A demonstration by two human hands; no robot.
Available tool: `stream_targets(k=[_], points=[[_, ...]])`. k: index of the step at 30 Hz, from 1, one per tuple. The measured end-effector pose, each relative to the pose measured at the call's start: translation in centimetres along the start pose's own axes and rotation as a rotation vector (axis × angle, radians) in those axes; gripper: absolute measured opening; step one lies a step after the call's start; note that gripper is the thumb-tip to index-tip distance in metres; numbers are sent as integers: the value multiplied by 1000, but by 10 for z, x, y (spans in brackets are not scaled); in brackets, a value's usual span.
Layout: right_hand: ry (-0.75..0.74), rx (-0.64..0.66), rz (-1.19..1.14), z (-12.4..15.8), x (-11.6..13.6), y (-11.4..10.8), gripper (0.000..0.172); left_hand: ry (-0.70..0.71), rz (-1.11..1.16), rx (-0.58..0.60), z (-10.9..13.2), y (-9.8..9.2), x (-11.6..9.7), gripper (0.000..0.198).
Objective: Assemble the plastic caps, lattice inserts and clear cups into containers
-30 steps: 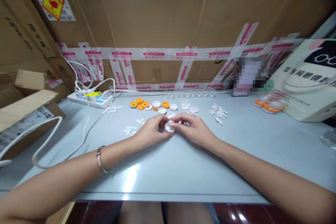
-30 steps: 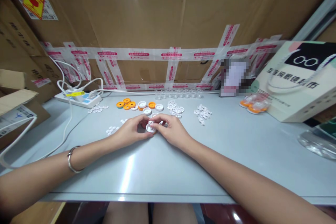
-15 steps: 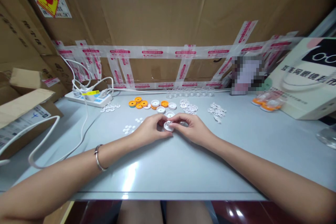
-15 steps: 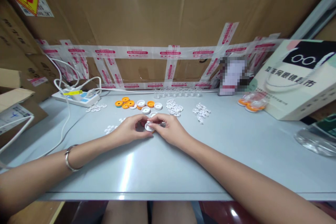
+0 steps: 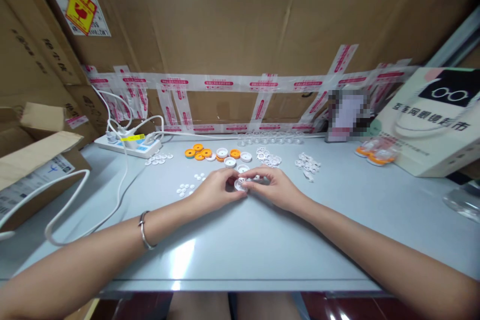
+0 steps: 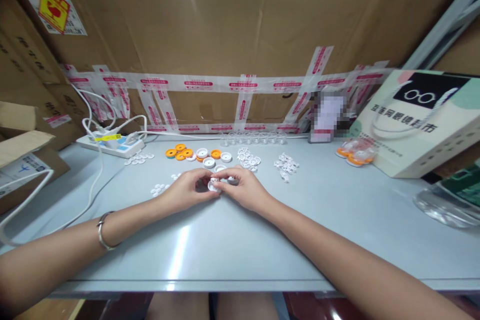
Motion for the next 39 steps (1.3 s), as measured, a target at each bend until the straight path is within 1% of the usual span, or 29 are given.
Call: stream_targets(k=[2,3,5,7,9,11,13,16,19,21,22,24,26,27,28,29,30,31,33,34,36,39], points=[[-22,-72,-27,-4,5,-16,22,7,-17,-8,0,-1,-1,25],[-19,-139,-25,-9,4,-29,26,4,-18,-9,0,-1,-1,25],[7,-307,-1,-22,-9,-64,30,-6,-16,-11,1,-2,-1,24],[54,-459,46,-38,-36,-104,30,-3,-17,-15,2,-2,-2,24],[129,-539,95,-53,-71,-137,31,14,-33,-14,2,-2,-3,23],[194,-562,131,-64,-103,-157,39,34,-55,-13,1,-2,-5,22],[226,-557,145,-72,-127,-163,43,51,-74,-12,0,-2,-6,20],[241,-546,144,-78,-145,-156,40,62,-82,-12,-1,-2,-5,20],[257,-577,144,-80,-146,-151,30,64,-79,-21,-1,-2,-3,20],[255,-618,137,-79,-136,-151,28,66,-67,-19,0,-1,-2,20],[243,-633,125,-78,-127,-150,29,63,-60,-18,0,-1,-2,20],[193,-622,84,-71,-100,-144,32,50,-46,-17,1,0,-1,22],[122,-528,31,-61,-66,-125,35,27,-19,-20,0,1,0,26],[77,-422,-6,-54,-47,-110,36,16,2,-21,0,1,1,29],[23,-255,-85,-47,-30,-92,35,7,29,-20,0,1,1,34],[-10,-124,-150,-39,-14,-73,34,0,59,-18,1,2,2,38],[-19,-37,-178,-30,-2,-57,33,-3,87,-14,1,2,2,42],[-25,19,-195,-23,7,-42,31,-4,112,-6,1,2,2,44],[-19,79,-231,-12,16,-21,27,-4,142,9,2,2,1,45],[-15,102,-243,-9,17,-14,26,-5,147,12,3,2,1,44],[-9,135,-256,-6,15,-7,24,-2,148,15,4,1,0,43],[-19,161,-227,-6,10,-4,22,18,139,11,4,1,1,41]])
Point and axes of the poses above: each hand's wrist, its own z-axis away from the middle knuckle, its own y-axis out of the palm, x = y × z, the point moved 3 cm from there along -z, towards the middle knuckle, and after that the axes turned 1 degree about -x, right-handed, at the moved point
